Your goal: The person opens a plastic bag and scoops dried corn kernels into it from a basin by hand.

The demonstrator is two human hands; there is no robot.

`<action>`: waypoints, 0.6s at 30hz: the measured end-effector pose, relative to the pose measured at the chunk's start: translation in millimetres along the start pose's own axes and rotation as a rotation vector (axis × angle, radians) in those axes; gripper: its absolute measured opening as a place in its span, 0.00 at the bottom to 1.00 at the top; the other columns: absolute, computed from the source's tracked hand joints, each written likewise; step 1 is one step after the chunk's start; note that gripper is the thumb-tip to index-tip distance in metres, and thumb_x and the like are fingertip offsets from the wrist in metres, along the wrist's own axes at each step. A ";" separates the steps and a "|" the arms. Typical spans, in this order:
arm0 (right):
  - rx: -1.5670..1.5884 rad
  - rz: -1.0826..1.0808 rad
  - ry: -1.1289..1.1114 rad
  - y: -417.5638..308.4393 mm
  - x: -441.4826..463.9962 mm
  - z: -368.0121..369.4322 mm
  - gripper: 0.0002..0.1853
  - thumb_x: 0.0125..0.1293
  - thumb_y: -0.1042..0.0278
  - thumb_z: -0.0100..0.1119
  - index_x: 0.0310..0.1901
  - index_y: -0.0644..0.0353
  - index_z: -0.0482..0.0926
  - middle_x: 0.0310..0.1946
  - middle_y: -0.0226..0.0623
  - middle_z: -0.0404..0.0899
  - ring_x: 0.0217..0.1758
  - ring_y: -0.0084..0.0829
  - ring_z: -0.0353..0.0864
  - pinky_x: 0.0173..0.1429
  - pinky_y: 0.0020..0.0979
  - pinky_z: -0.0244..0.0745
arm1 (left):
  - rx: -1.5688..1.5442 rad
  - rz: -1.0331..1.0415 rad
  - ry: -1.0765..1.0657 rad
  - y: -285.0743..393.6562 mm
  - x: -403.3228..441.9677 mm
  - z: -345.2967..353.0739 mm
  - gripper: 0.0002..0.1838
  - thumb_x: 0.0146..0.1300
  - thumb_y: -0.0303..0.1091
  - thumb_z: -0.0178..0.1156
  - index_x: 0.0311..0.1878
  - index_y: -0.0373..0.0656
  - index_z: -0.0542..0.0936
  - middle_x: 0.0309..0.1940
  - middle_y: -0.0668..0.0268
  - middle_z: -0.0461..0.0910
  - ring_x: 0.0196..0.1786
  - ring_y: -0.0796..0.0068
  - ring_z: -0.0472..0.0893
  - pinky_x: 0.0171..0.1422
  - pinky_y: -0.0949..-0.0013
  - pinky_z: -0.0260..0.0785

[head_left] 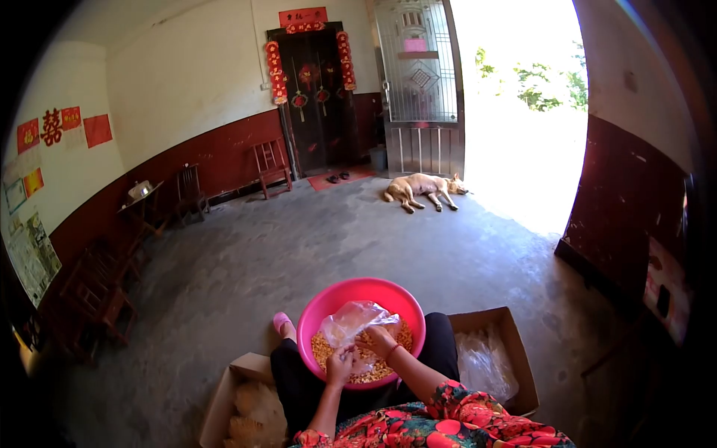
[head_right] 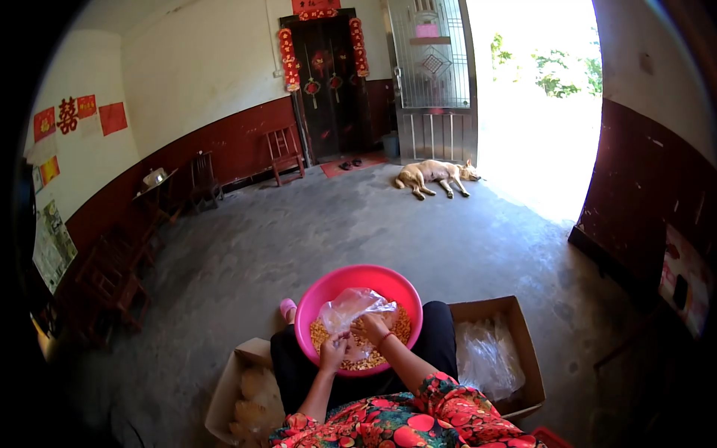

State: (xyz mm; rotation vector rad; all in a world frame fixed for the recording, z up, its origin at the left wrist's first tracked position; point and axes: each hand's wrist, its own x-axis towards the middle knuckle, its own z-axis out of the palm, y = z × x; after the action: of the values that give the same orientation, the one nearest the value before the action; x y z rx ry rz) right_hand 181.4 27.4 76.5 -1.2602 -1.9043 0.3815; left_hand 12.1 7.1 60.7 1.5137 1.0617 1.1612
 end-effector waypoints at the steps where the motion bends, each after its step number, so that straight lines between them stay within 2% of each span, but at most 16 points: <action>1: -0.002 0.052 -0.066 0.3 10.2 2.6 0.14 0.52 0.63 0.58 0.39 0.62 0.75 0.35 0.44 0.75 0.39 0.42 0.74 0.46 0.36 0.69 | -0.034 -0.008 0.007 1.2 0.4 0.5 0.14 0.55 0.21 0.51 0.46 0.35 0.74 0.35 0.63 0.77 0.32 0.78 0.78 0.36 0.76 0.72; 2: -0.005 0.105 -0.132 -0.2 20.0 5.5 0.17 0.52 0.62 0.59 0.41 0.63 0.75 0.38 0.47 0.75 0.42 0.45 0.74 0.51 0.36 0.67 | -0.035 -0.010 0.007 2.1 0.4 1.2 0.14 0.55 0.21 0.51 0.46 0.35 0.74 0.35 0.63 0.77 0.32 0.78 0.78 0.36 0.76 0.72; 4: 0.338 0.286 -0.134 7.5 34.2 18.6 0.17 0.52 0.63 0.57 0.42 0.62 0.75 0.40 0.46 0.76 0.46 0.43 0.73 0.52 0.34 0.67 | -0.157 -0.009 0.035 3.1 0.6 1.2 0.17 0.54 0.19 0.51 0.49 0.33 0.72 0.40 0.59 0.76 0.39 0.76 0.77 0.38 0.76 0.72; 5: 0.421 0.294 -0.151 14.9 40.2 26.0 0.16 0.53 0.64 0.56 0.43 0.63 0.75 0.40 0.46 0.76 0.47 0.42 0.73 0.53 0.33 0.66 | -0.166 -0.038 0.023 2.7 0.9 0.3 0.19 0.53 0.19 0.50 0.51 0.31 0.70 0.43 0.56 0.74 0.45 0.72 0.75 0.44 0.75 0.71; 6: 0.505 0.301 -0.168 19.8 43.6 32.7 0.16 0.54 0.65 0.54 0.43 0.63 0.75 0.40 0.45 0.77 0.47 0.40 0.73 0.54 0.32 0.66 | -0.167 -0.039 0.025 -0.6 1.1 0.0 0.19 0.53 0.19 0.50 0.51 0.31 0.70 0.43 0.56 0.74 0.45 0.72 0.75 0.44 0.75 0.71; 7: 0.480 0.460 -0.098 -1.2 42.7 22.7 0.12 0.57 0.67 0.50 0.40 0.63 0.76 0.38 0.40 0.77 0.43 0.31 0.76 0.48 0.29 0.70 | -0.150 -0.002 0.056 -6.4 1.8 -0.1 0.19 0.53 0.19 0.51 0.51 0.31 0.70 0.42 0.56 0.75 0.45 0.71 0.75 0.46 0.73 0.70; 8: 0.478 0.459 -0.099 -13.0 40.5 12.3 0.12 0.57 0.67 0.50 0.40 0.63 0.76 0.38 0.40 0.77 0.43 0.31 0.76 0.48 0.29 0.70 | -0.135 0.037 0.087 -12.2 3.7 0.3 0.19 0.52 0.20 0.51 0.51 0.31 0.70 0.42 0.57 0.75 0.46 0.69 0.75 0.49 0.72 0.69; 10: 0.797 0.686 -0.265 -22.4 30.6 -6.9 0.12 0.59 0.63 0.50 0.39 0.62 0.76 0.34 0.35 0.78 0.35 0.22 0.77 0.37 0.24 0.73 | -0.109 0.044 0.100 -24.0 9.0 -1.2 0.20 0.51 0.22 0.53 0.51 0.31 0.70 0.41 0.56 0.75 0.45 0.67 0.75 0.50 0.70 0.68; 11: 0.868 0.693 -0.334 -23.5 22.0 -16.1 0.12 0.60 0.60 0.50 0.35 0.60 0.78 0.28 0.29 0.78 0.26 0.18 0.76 0.28 0.20 0.71 | -0.079 0.051 0.110 -29.6 9.9 -1.4 0.21 0.50 0.24 0.54 0.51 0.31 0.70 0.41 0.55 0.75 0.45 0.65 0.75 0.52 0.69 0.66; 12: 0.865 0.695 -0.332 -25.2 13.7 -24.9 0.12 0.60 0.60 0.50 0.35 0.60 0.78 0.28 0.29 0.78 0.26 0.18 0.76 0.28 0.20 0.71 | -0.082 0.050 0.108 -23.5 7.7 -0.7 0.21 0.50 0.24 0.54 0.51 0.31 0.70 0.41 0.55 0.75 0.45 0.65 0.75 0.52 0.69 0.66; 14: 0.555 0.595 -0.574 -25.0 -0.1 -37.9 0.14 0.61 0.60 0.48 0.31 0.60 0.78 0.23 0.27 0.77 0.24 0.17 0.75 0.26 0.20 0.70 | 0.147 0.241 0.219 -2.9 4.4 -0.2 0.23 0.49 0.29 0.57 0.50 0.31 0.69 0.41 0.54 0.75 0.44 0.63 0.75 0.51 0.68 0.66; 15: 0.400 0.607 -0.619 -7.7 -5.7 -28.4 0.13 0.58 0.60 0.49 0.29 0.59 0.79 0.23 0.32 0.78 0.25 0.24 0.78 0.28 0.26 0.72 | 0.124 0.219 0.227 -7.8 6.5 0.0 0.27 0.46 0.31 0.60 0.51 0.31 0.69 0.42 0.52 0.74 0.45 0.63 0.75 0.51 0.67 0.66; 16: 0.401 0.607 -0.613 7.5 -13.8 -21.9 0.13 0.58 0.60 0.49 0.29 0.59 0.79 0.23 0.32 0.78 0.25 0.24 0.78 0.28 0.26 0.72 | 0.124 0.222 0.222 -7.2 7.5 0.9 0.27 0.46 0.31 0.60 0.51 0.31 0.69 0.42 0.52 0.74 0.45 0.63 0.75 0.51 0.67 0.66; 18: -0.303 0.263 -0.411 24.4 -26.6 -15.6 0.12 0.52 0.60 0.51 0.31 0.57 0.80 0.26 0.39 0.79 0.28 0.36 0.79 0.34 0.35 0.73 | 0.160 0.181 0.250 -6.4 8.4 2.6 0.29 0.43 0.30 0.63 0.52 0.31 0.68 0.43 0.52 0.73 0.47 0.63 0.74 0.53 0.66 0.65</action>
State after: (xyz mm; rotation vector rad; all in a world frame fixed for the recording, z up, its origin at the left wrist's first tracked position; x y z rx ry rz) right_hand 213.3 12.7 58.9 -1.7501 -2.2030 0.5351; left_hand 15.5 16.1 55.7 1.6465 1.2273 1.4496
